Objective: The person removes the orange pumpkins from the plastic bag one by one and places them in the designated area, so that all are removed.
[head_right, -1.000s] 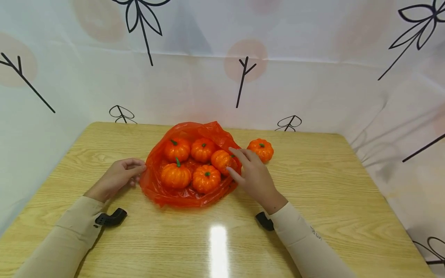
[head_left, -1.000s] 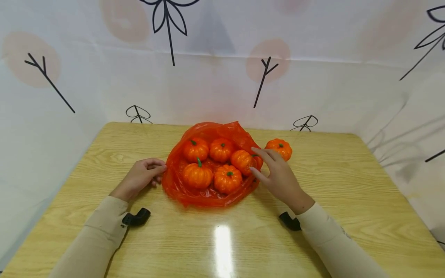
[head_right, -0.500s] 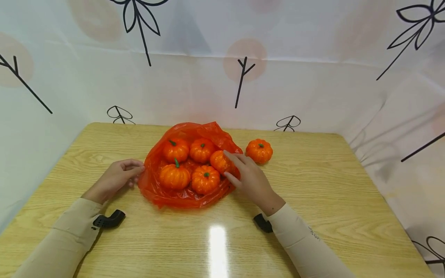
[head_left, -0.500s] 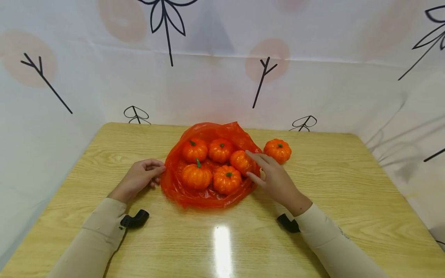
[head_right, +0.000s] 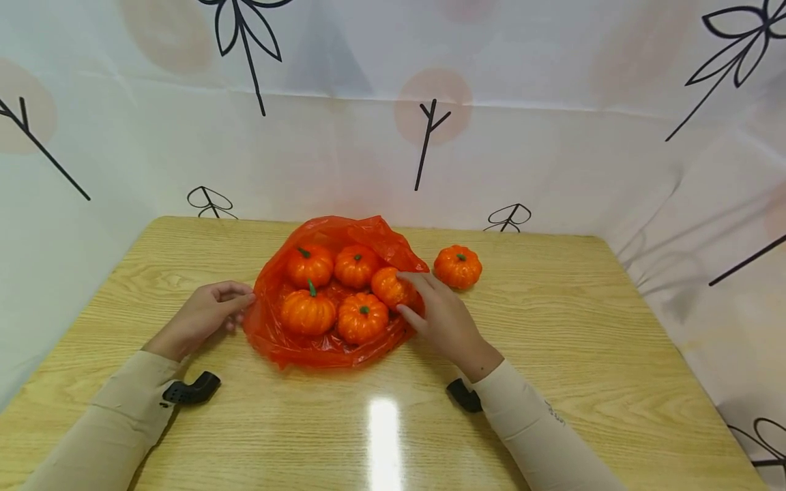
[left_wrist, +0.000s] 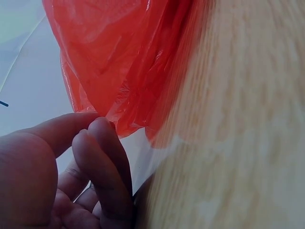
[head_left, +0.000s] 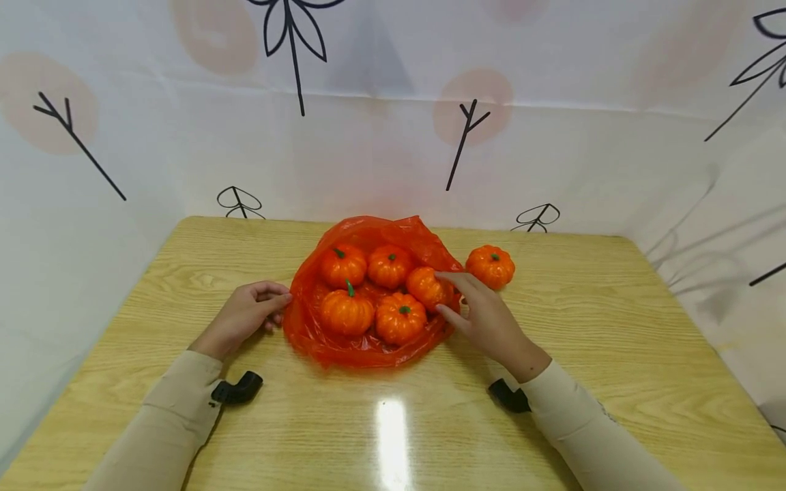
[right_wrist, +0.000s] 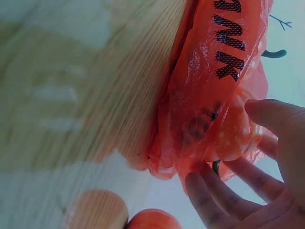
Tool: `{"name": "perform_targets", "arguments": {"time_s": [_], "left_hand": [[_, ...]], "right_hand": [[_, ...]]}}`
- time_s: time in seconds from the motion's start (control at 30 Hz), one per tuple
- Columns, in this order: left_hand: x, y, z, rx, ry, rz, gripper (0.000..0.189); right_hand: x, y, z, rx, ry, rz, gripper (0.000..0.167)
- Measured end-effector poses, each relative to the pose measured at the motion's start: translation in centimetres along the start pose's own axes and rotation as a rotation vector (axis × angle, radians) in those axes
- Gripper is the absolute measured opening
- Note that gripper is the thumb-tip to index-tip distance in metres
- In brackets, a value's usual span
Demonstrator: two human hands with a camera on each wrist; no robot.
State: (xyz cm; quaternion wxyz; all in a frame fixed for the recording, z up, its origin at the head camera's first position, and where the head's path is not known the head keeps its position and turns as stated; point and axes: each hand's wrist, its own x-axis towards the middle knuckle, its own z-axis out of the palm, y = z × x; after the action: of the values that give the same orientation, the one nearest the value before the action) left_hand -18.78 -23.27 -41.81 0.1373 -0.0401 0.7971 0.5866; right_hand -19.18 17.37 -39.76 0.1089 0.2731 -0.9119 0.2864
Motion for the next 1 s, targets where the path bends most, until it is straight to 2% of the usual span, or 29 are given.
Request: {"name": "perform_targets", "arguments": {"time_s": [0.37, 0.57, 1.0], "left_hand": [[0.01, 0.07, 0.02, 0.016, 0.004, 0.009, 0.034], [0.11, -0.02, -0.02, 0.024, 0.005, 0.013, 0.034], [0.0, 0.26, 0.1, 0.046, 0.022, 0.007, 0.034]], "right_hand": [[0.03, 0.09, 0.27, -0.007, 0.027, 0.008, 0.058], [0.14, 0.17, 0.36, 0.043, 0.027, 0.064, 0.057], [0.25, 0.22, 0.37, 0.085, -0.081, 0.144, 0.057]]}}
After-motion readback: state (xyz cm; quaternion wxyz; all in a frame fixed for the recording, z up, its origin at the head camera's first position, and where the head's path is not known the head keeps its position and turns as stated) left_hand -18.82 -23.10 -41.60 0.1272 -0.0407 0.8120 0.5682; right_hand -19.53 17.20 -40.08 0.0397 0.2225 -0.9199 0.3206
